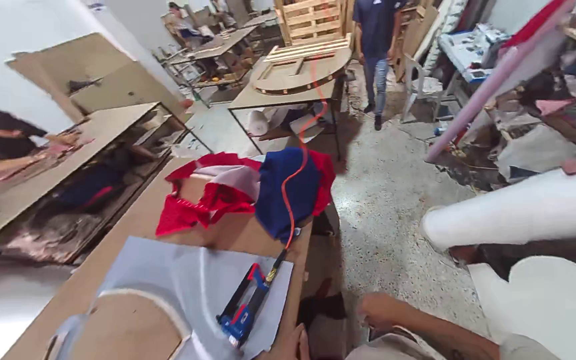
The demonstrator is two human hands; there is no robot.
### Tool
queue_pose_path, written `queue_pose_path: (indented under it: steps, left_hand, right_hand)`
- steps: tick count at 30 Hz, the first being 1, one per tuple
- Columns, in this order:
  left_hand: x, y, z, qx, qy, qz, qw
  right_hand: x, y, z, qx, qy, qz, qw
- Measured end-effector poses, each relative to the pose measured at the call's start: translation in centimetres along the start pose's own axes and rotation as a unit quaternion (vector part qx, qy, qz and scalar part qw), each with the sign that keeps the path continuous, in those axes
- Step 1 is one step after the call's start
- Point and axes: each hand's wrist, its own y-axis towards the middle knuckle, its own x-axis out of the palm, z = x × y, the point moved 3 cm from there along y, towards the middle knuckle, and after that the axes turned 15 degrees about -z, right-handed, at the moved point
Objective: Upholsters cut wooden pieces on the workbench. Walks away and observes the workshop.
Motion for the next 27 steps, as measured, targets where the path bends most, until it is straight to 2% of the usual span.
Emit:
queue_pose_path:
  steps: [2,5,7,10,12,15,17,20,24,26,27]
  left_hand:
    - [1.4,3.4,6.5,0.075,-0.005,-0.16,0.984]
    - [4.7,7.8,11.4,0.119,0.055,-0.36,0.924]
    - [7.1,10.8,12.9,0.128,0.141,-0.447,0.874]
    - [10.3,15.6,14.9,0.135,0.267,-0.518,0.801]
    - [12.0,19.1,16.8,0.14,0.312,-0.547,0.764]
    - [14.2,25.0,20.8,0.165,0.329,-0.567,0.737]
    - [15.0,29.4,23.9,0.174,0.306,-0.562,0.748]
    - [16.3,36.9,27.3,0.177,0.261,-0.548,0.775]
    - [16.1,47.6,30.8,0.142,0.295,-0.542,0.774]
    - [14.7,51.7,33.8,0.122,0.319,-0.506,0.792]
    - [13.8,54.2,35.8,0.124,0.318,-0.485,0.805]
  right_hand:
    - [-1.9,-6.3,5.3,0.089,0.033,-0.014,0.995]
    - [-6.1,-13.8,10.8,0.172,0.084,0.083,0.978]
    - [-9.3,-16.8,12.8,0.215,0.103,0.167,0.957]
    - [-13.8,-18.4,13.5,0.237,0.176,0.296,0.909]
    - [-16.1,-17.5,13.2,0.193,0.227,0.322,0.899]
    - [-18.9,-15.2,15.2,0.068,0.227,0.233,0.943]
    - [-21.3,-14.5,18.7,0.043,0.21,0.16,0.964]
    - [-26.5,-14.8,26.5,0.133,0.19,0.101,0.967]
    - [-35.4,-15.1,37.2,0.287,0.153,0.072,0.943]
    - [-40.7,-16.1,40.1,0.319,0.146,0.056,0.935]
    - [-43.9,-16.6,41.3,0.31,0.151,0.066,0.936]
